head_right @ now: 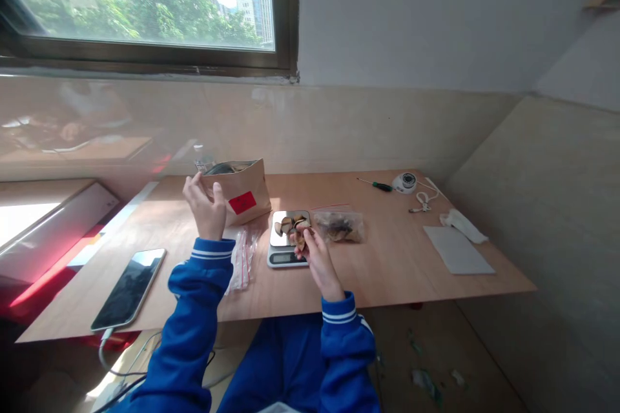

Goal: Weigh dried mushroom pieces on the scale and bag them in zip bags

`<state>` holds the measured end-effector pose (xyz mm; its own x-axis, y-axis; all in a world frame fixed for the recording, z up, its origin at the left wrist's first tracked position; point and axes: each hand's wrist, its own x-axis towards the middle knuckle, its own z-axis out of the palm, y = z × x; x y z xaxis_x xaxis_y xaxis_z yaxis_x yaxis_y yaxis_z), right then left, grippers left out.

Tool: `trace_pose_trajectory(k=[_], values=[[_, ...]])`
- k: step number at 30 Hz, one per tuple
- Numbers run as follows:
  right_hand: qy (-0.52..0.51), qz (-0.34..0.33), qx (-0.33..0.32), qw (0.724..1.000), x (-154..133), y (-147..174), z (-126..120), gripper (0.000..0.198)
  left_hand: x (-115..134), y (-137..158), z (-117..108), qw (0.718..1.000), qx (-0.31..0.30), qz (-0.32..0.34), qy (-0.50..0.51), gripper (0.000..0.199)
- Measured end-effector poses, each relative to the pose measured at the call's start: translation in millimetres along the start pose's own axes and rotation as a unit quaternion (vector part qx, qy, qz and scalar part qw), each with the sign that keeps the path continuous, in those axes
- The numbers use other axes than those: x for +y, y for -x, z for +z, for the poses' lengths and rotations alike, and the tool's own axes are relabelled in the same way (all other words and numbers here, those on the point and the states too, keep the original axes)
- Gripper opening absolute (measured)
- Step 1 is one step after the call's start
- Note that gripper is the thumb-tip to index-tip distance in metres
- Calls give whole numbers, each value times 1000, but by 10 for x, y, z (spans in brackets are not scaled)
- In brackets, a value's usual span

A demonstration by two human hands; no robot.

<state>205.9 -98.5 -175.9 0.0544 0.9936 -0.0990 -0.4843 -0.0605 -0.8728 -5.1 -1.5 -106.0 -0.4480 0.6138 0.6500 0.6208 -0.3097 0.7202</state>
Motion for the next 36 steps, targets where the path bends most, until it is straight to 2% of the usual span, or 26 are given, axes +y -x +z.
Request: trace_pose_trajectory(k=[3,4,5,7,10,12,15,19,22,26,28,31,33,36], values=[[-25,14,19,999,11,-30,-152,41,31,418,1,999,30,31,5,33],[-31,16,25,999,8,-40,-192,42,35,612,0,999,19,40,6,28],[-35,16,31,999,2,-49,-226,43,35,817,5,998,-14,55,11,24],[-42,16,46,998,-19,-65,-284,45,25,1213,50,988,-132,79,15,22],[-65,17,61,996,-54,-69,-349,46,0,1644,184,953,-280,112,-10,24],[-79,19,63,995,-70,-56,-379,44,-17,1778,276,933,-335,130,-21,27],[-75,18,64,995,-76,-22,-399,41,-41,1806,353,919,-366,141,-40,27],[-43,-5,63,997,-52,5,-381,40,-66,1744,347,913,-368,164,-64,33],[-11,-33,71,997,-1,-10,-358,44,-108,1737,332,909,-357,200,-83,30],[80,-86,118,986,126,-74,-340,45,-200,1749,311,909,-326,243,-89,25],[137,-134,138,972,209,-105,-326,44,-229,1728,268,916,-301,253,-84,25],[230,-188,133,945,338,-122,-276,39,-227,1643,134,938,-247,234,-68,25],[306,-216,123,919,418,-118,-219,35,-209,1560,3,957,-206,197,-56,25],[421,-258,106,863,525,-119,-114,26,-198,1435,-210,983,-135,123,-36,20]])
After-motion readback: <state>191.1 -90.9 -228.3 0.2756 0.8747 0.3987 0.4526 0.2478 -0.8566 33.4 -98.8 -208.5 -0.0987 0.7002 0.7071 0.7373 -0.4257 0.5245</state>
